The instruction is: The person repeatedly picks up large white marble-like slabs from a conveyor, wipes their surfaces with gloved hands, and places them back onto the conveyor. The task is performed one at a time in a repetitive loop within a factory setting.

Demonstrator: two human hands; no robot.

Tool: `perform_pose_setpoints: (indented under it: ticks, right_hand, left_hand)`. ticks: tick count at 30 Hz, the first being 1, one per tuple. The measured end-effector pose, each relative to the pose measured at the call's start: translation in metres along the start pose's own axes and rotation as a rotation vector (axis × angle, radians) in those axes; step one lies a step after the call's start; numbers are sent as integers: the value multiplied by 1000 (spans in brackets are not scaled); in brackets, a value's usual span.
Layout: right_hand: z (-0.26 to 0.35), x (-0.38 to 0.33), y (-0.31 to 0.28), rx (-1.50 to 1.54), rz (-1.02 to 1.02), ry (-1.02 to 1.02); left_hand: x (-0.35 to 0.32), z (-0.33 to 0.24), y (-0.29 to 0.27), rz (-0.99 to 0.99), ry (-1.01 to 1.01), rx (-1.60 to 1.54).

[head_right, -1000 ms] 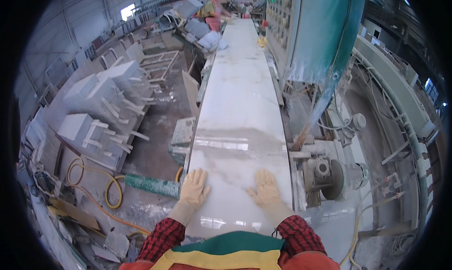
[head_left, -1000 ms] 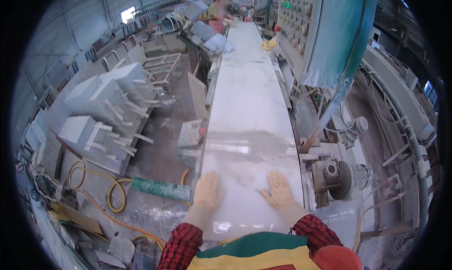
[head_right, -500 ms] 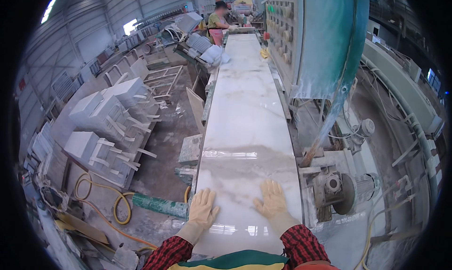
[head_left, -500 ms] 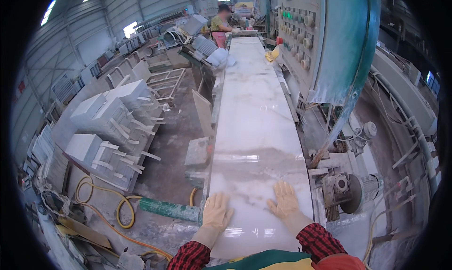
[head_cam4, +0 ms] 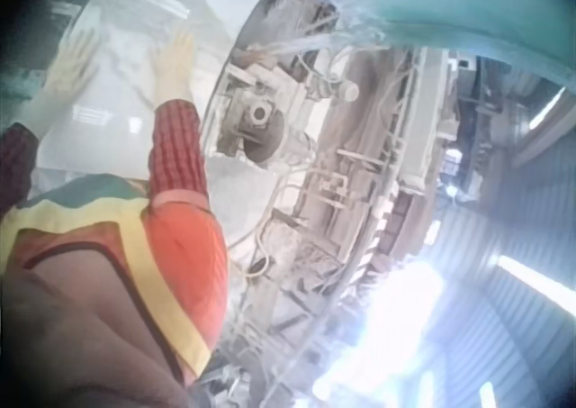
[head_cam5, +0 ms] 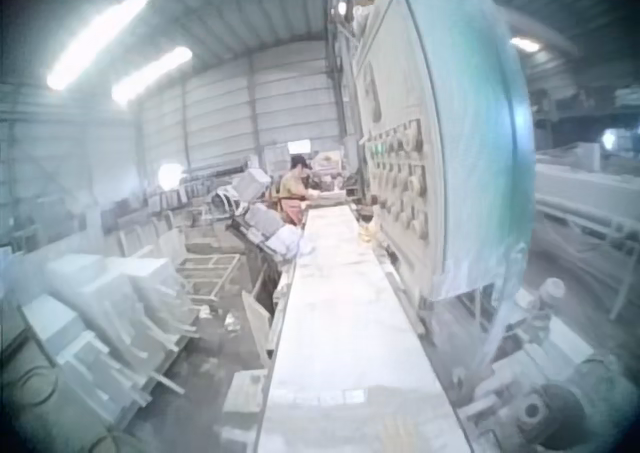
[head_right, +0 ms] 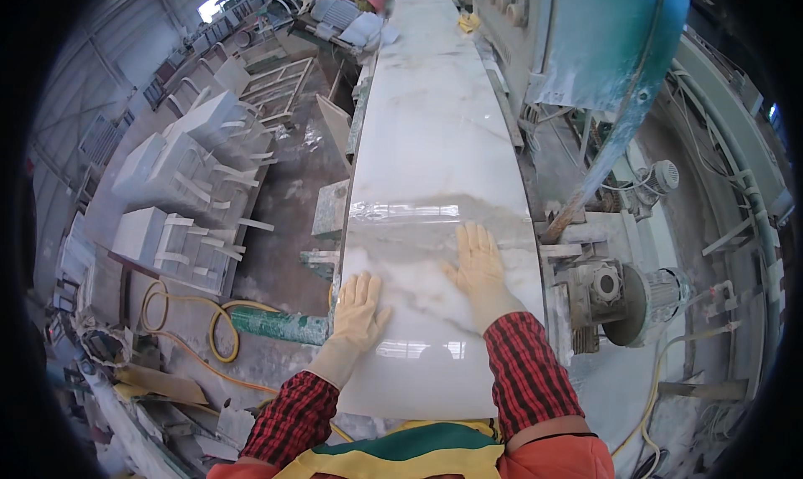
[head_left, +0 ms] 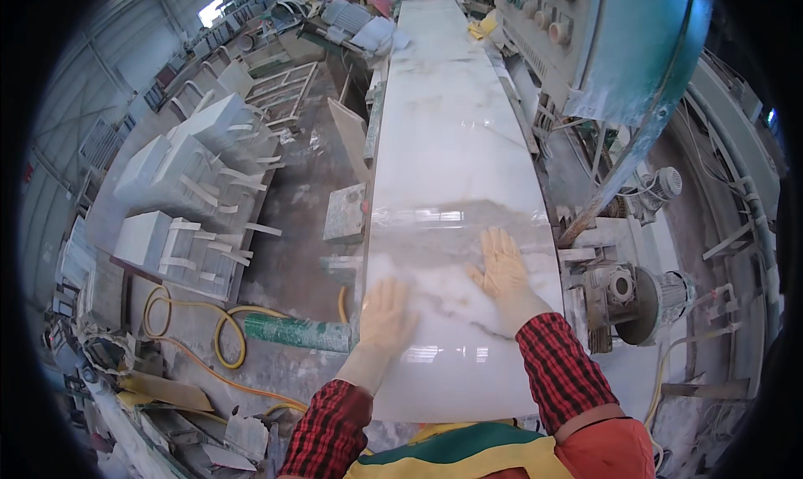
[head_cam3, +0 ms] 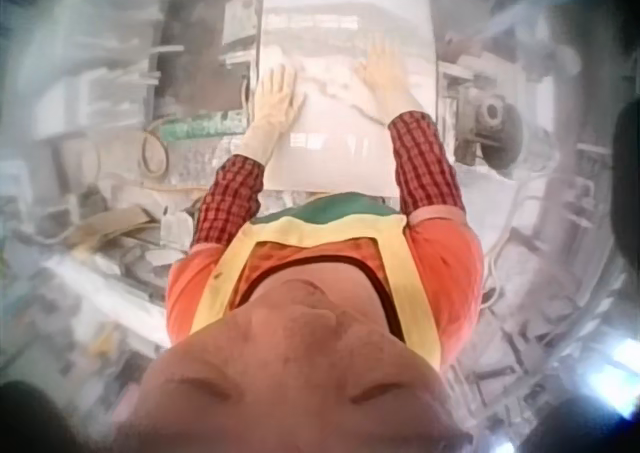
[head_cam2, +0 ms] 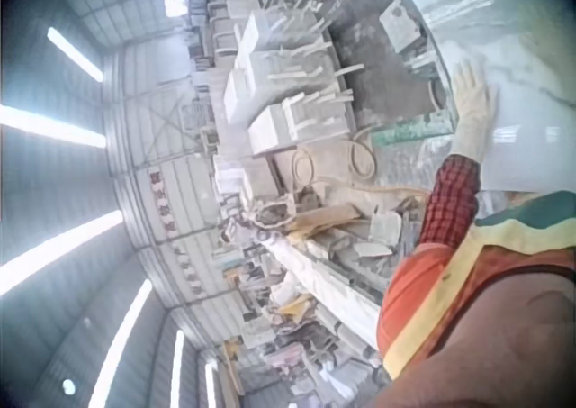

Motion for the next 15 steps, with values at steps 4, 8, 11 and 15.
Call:
perform_pose_setpoints:
  ticks: [4,8,11,15]
  right_hand:
    - [-8,37,4,0,-38,38]
    - [1,52,-1,-25,-38,28]
    - [2,56,-8,-19,-37,13]
    - [-5,63,-12,-50,-26,-6]
  left_hand:
    - [10,-1,-10,55,-7,-55]
    - [13,4,-1,186,-37,-89]
    - [15,4,4,206,-53,-121]
    - [23,4,1,189,-55,-179]
Point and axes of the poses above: each hand's wrist, its own x-axis towards the middle knuckle, its own y-axis out of the palm, z = x × y, the point moved 9 cm from there along x, towards the middle knuckle, and after that the axes turned 10 degrees about x, right-handed, at the moved point
